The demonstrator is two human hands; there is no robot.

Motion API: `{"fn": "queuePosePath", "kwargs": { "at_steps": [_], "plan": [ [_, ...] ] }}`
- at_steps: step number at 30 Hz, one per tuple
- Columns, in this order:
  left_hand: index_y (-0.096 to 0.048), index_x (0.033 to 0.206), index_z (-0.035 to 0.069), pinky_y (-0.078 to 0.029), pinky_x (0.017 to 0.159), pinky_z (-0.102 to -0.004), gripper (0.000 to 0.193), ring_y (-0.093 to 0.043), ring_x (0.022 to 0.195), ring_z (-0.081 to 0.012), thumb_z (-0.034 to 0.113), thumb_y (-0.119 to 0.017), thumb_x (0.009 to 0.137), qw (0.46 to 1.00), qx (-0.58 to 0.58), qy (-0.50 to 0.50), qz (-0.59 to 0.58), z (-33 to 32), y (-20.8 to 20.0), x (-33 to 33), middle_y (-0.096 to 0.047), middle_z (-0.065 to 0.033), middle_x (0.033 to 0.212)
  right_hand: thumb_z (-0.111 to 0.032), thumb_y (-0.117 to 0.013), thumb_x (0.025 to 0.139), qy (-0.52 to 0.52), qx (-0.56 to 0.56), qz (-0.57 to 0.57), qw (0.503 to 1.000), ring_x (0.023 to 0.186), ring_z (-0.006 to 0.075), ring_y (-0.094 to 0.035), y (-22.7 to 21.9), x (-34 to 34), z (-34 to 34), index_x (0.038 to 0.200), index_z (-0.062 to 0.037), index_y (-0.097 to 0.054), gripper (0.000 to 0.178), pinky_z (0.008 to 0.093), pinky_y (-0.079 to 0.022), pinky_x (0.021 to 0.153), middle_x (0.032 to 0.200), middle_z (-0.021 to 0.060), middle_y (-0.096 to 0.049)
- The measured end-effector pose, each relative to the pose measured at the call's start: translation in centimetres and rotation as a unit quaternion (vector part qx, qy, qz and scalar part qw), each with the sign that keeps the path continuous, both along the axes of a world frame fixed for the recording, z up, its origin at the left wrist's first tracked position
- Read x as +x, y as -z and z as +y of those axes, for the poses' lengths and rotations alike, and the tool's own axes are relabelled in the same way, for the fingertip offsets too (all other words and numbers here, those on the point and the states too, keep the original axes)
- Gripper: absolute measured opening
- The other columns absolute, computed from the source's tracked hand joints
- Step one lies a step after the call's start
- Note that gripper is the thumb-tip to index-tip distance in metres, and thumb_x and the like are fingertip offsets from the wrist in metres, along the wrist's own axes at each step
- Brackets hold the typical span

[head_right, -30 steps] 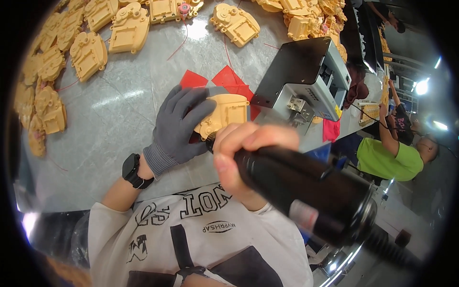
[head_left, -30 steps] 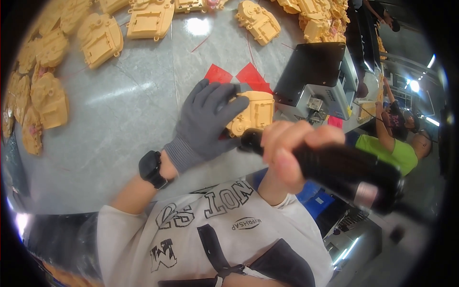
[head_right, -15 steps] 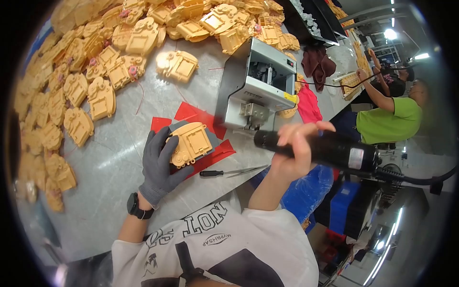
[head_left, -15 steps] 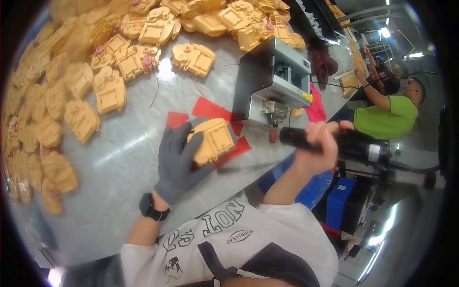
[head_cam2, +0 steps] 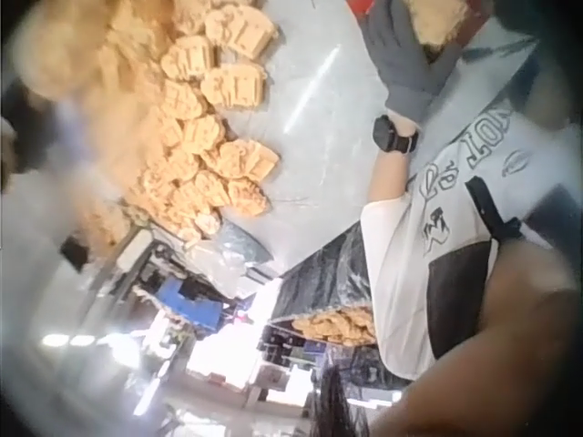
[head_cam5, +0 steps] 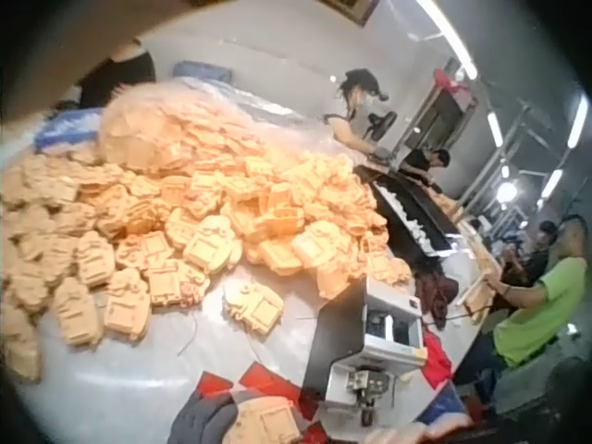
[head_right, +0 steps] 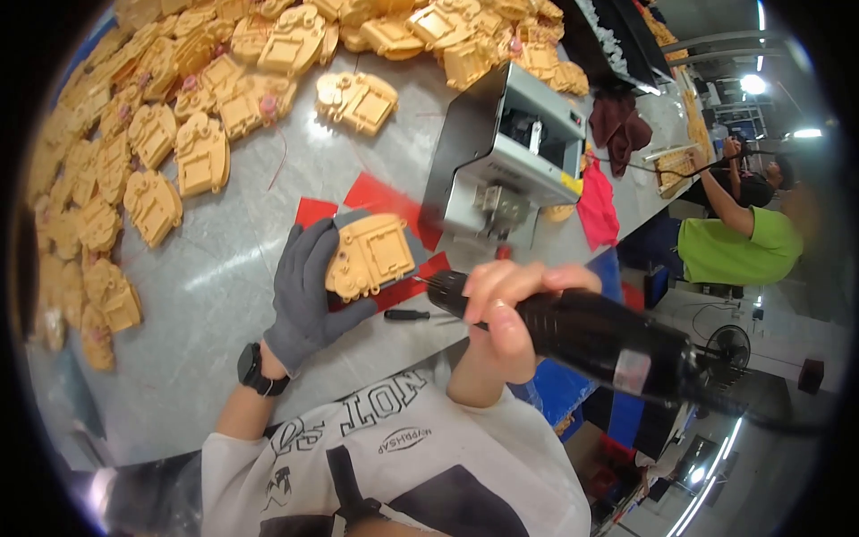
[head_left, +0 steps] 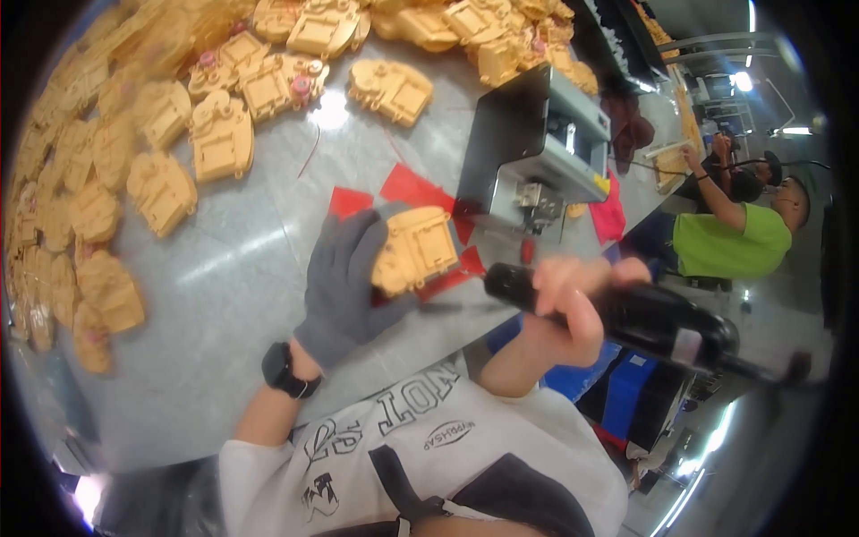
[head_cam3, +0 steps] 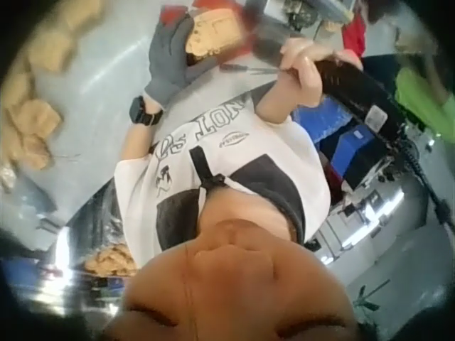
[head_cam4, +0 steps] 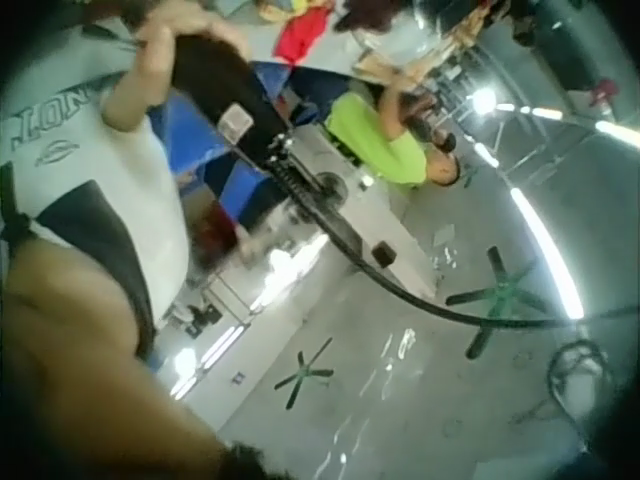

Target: The person assembles plastic casings by placing each piece into a mold fixture, driving screws into it using an electric screwdriver, and setting the completed casing back onto the table.

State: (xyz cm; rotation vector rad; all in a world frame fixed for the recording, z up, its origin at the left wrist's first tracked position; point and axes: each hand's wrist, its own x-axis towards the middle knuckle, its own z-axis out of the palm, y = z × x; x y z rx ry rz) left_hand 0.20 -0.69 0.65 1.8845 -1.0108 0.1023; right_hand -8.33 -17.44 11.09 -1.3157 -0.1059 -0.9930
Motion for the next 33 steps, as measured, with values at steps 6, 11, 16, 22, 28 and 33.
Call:
{"fn": "queuePosePath", "kwargs": {
  "at_steps": [6,11,16,22,28,33],
  "plan": [
    [-0.04,0.122,0.0,-0.032,0.099,-0.0508,0.079,-0.047,0.11,-0.0359,0.031,-0.077,0.058,1.0,-0.006,-0.017,0.018,0.3,0.6,0.3,-0.047,-0.0203,0.119,-0.002,-0.046,0.066,0.015,-0.007,0.079,0.997,0.045,0.0174,-0.044,-0.6,5.8,5.3,0.119,-0.0019,-0.031,0.055,0.0334,-0.042,0.052,0.059,0.0063,-0.044],
    [-0.04,0.121,0.001,-0.033,0.098,-0.0499,0.081,-0.047,0.11,-0.0353,0.03,-0.078,0.056,0.998,0.002,-0.014,0.057,0.5,0.7,0.2,-0.048,-0.0173,0.118,-0.002,-0.047,0.068,0.044,-0.036,0.094,0.994,0.045,0.0174,-0.044,-0.3,7.3,5.6,0.12,-0.0023,-0.032,0.054,0.032,-0.04,0.051,0.058,0.007,-0.043],
    [-0.039,0.122,0.001,-0.033,0.098,-0.0498,0.083,-0.046,0.111,-0.035,0.031,-0.079,0.055,0.998,-0.003,-0.017,0.062,0.7,0.9,0.2,-0.048,-0.0171,0.119,-0.001,-0.047,0.07,0.008,-0.014,0.111,0.994,0.047,0.017,-0.044,-0.2,8.0,5.2,0.12,-0.0052,-0.034,0.051,0.03,-0.037,0.05,0.06,0.0073,-0.044],
    [-0.039,0.122,0.002,-0.034,0.097,-0.0498,0.084,-0.047,0.11,-0.0353,0.03,-0.079,0.054,0.997,-0.008,-0.012,0.074,0.8,1.0,0.3,-0.047,-0.0169,0.119,0.0,-0.047,0.071,-0.008,-0.046,0.138,0.989,0.047,0.0166,-0.044,0.7,8.5,5.0,0.118,-0.0053,-0.035,0.049,0.0304,-0.037,0.05,0.061,0.0073,-0.044],
    [-0.04,0.122,0.002,-0.035,0.096,-0.0494,0.085,-0.047,0.109,-0.0351,0.029,-0.08,0.052,0.997,-0.007,-0.012,0.077,0.7,0.8,0.4,-0.047,-0.0168,0.119,0.002,-0.047,0.071,-0.024,-0.057,0.15,0.987,0.046,0.0161,-0.044,0.6,8.9,5.1,0.116,-0.0059,-0.036,0.047,0.0294,-0.037,0.048,0.062,0.0068,-0.045],
    [-0.041,0.121,0.003,-0.035,0.096,-0.0493,0.085,-0.047,0.109,-0.0346,0.028,-0.081,0.05,0.997,-0.004,-0.016,0.079,0.7,1.3,0.6,-0.047,-0.0166,0.119,0.002,-0.049,0.07,-0.015,-0.05,0.178,0.983,0.046,0.0156,-0.043,1.1,9.5,5.3,0.108,-0.0064,-0.038,0.04,0.0282,-0.037,0.047,0.061,0.0068,-0.045]
  ]
}}
